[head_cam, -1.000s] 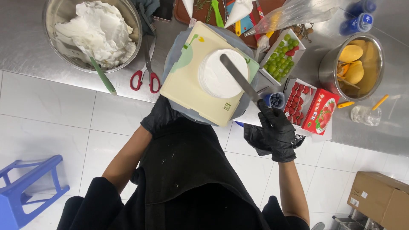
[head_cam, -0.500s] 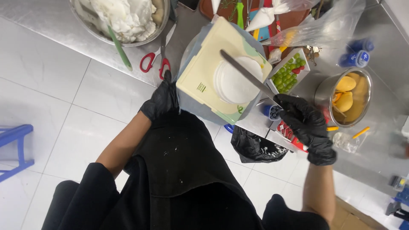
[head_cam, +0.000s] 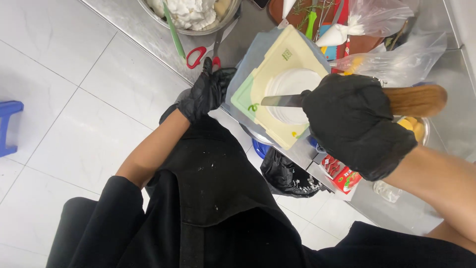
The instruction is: Frosting a small round cake with white cream and smoothing the surfaces with tools.
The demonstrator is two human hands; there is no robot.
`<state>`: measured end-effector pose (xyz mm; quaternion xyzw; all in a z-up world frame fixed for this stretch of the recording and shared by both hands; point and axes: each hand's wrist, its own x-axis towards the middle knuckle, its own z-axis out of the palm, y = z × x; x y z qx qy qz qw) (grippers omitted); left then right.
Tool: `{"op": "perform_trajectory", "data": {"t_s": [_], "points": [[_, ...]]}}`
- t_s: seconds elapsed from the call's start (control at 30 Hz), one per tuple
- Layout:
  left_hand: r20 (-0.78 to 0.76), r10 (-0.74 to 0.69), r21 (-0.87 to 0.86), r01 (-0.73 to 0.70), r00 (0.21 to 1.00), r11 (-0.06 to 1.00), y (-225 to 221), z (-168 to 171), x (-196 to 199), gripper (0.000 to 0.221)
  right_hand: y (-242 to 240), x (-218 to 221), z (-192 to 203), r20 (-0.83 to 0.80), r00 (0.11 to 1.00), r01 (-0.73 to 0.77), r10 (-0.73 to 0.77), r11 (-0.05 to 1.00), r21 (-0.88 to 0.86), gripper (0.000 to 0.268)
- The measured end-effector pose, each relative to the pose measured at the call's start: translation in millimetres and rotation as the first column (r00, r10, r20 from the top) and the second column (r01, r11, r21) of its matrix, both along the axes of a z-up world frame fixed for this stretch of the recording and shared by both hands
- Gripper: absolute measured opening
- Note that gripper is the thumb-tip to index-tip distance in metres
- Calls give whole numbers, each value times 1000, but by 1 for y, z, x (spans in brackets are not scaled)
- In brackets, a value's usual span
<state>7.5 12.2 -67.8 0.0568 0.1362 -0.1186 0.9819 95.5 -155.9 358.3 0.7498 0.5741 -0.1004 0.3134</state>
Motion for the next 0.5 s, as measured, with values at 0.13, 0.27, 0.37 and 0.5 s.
{"op": "perform_trajectory", "data": {"t_s": [0.13,0.27,0.37,0.5], "points": [[39,19,35,-20,999,999,-19,6,-4,88,-8,5,-30,-6,1000,-4,4,1000,-8,21],[-23,-175,25,175,984,984,-15,27,0,88,-18,12,-56,-4,1000,9,-9,1000,-9,21],[-41,-91,30,92,995,995,2,13,15,93,-31,16,-74,-7,999,33,-33,999,-12,21],[110,148,-499,-74,983,864,-19,-31,21,90,-48,29,-95,-9,999,50,-50,999,-10,21]]}}
